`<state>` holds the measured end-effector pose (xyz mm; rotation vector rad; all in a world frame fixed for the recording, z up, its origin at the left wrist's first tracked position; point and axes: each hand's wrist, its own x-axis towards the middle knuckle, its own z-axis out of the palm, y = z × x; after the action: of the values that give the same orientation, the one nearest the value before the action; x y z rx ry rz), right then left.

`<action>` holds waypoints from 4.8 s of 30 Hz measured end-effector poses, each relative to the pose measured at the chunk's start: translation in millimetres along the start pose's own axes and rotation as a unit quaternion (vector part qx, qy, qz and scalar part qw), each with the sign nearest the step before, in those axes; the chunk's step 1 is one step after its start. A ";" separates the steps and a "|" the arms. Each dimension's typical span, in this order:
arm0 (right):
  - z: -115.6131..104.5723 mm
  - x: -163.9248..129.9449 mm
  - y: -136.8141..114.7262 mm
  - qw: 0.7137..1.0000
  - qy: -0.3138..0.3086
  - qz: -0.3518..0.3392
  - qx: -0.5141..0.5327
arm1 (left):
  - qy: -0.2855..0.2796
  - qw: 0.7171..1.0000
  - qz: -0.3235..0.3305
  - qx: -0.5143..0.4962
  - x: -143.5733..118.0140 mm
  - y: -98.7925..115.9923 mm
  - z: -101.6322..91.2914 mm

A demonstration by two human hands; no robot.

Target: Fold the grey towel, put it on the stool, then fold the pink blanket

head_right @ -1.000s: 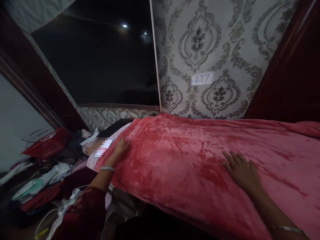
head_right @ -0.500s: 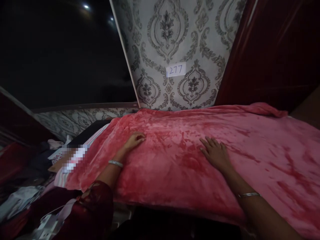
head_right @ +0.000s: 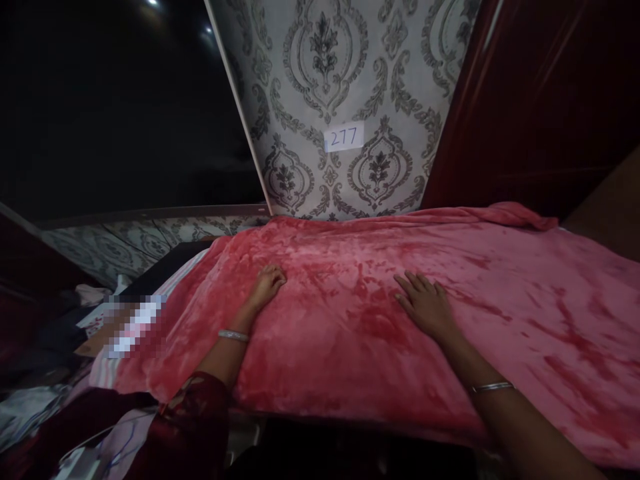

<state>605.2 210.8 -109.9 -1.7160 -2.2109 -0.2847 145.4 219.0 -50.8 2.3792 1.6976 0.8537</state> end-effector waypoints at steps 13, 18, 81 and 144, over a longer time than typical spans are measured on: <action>0.3 -2.6 -0.6 1.000 0.015 -0.001 0.009 | 0.085 0.996 -0.006 0.031 4.9 8.9 -5.4; -7.9 4.4 -0.6 0.999 0.018 0.008 0.029 | 0.120 0.992 0.001 0.039 3.7 8.8 -2.9; -35.2 92.0 -169.5 0.943 0.131 -0.140 0.272 | 0.047 0.971 0.116 0.202 30.5 90.2 21.9; -82.1 16.1 122.8 0.980 0.136 0.075 0.124 | 0.059 0.988 0.113 0.084 24.3 48.1 3.7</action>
<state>731.1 227.8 -32.9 -1.5916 -1.8283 -0.1850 193.1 223.7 -26.0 2.7248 1.6210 0.9343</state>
